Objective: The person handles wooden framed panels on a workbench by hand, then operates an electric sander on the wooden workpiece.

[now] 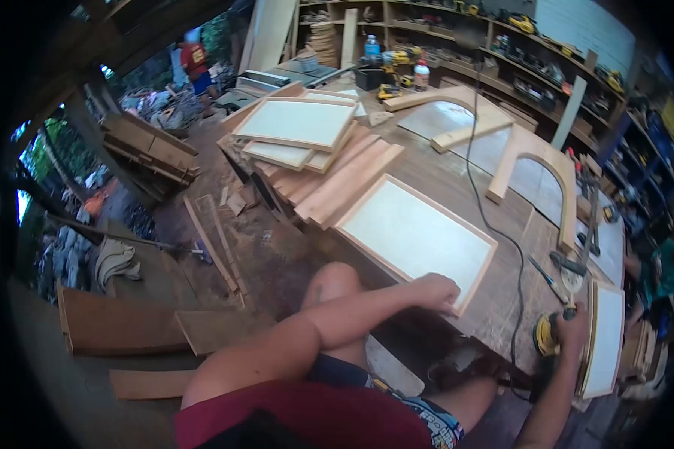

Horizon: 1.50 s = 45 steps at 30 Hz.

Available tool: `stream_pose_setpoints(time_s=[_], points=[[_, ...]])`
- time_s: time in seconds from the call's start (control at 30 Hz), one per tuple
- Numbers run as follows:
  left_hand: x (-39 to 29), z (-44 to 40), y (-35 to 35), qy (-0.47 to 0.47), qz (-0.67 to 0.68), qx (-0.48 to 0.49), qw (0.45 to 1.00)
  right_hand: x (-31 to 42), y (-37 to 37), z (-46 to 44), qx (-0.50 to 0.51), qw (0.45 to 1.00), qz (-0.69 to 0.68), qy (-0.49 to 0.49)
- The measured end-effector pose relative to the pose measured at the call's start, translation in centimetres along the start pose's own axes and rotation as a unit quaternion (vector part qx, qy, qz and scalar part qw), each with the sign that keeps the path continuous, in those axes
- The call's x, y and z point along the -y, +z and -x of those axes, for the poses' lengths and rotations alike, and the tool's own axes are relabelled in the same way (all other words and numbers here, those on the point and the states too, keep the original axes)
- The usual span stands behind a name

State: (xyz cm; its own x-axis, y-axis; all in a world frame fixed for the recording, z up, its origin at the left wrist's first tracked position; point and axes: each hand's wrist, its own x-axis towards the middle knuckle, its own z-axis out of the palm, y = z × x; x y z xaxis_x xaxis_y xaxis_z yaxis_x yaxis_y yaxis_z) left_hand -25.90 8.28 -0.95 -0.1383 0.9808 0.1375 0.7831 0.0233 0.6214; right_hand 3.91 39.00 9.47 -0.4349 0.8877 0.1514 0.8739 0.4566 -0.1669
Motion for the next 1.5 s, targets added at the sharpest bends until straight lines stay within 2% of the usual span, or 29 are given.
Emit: stream_pose_setpoints(time_s=[0.27, 0.37, 0.43, 0.57, 1.07, 1.13, 1.23, 1.5], points=[[-1.1, 0.4, -1.7, -0.018, 0.029, 0.044, 0.998, 0.1, 0.2, -0.3, -0.022, 0.999, -0.003, -0.024], [-1.2, 0.4, -1.7, -0.029, 0.027, 0.057, 0.998, 0.1, 0.4, -1.0, -0.010, 1.000, -0.007, 0.000], [-1.2, 0.5, -1.3, -0.033, 0.027, 0.039, 0.998, 0.4, -0.2, -1.4, 0.032, 0.999, 0.005, 0.015], [-1.8, 0.8, -2.0, -0.042, 0.035, 0.057, 0.997, 0.5, -0.4, -1.1, 0.026, 1.000, 0.005, 0.016], [-0.9, 0.5, -0.7, -0.037, 0.019, 0.010, 0.999, -0.9, 0.9, -1.7, -0.001, 0.999, -0.038, -0.021], [-0.8, 0.8, -0.7, -0.030, 0.028, 0.007, 0.999, -0.7, 0.4, -0.8, -0.031, 0.997, -0.047, -0.044], [-0.5, 0.6, -0.7, -0.018, 0.039, 0.014, 0.999, -0.3, 0.0, -1.2, -0.002, 1.000, -0.025, -0.017], [0.6, 0.8, 0.2, 0.014, 0.062, -0.016, 0.998, -0.3, 0.7, -0.8, -0.053, 0.998, -0.032, -0.022]])
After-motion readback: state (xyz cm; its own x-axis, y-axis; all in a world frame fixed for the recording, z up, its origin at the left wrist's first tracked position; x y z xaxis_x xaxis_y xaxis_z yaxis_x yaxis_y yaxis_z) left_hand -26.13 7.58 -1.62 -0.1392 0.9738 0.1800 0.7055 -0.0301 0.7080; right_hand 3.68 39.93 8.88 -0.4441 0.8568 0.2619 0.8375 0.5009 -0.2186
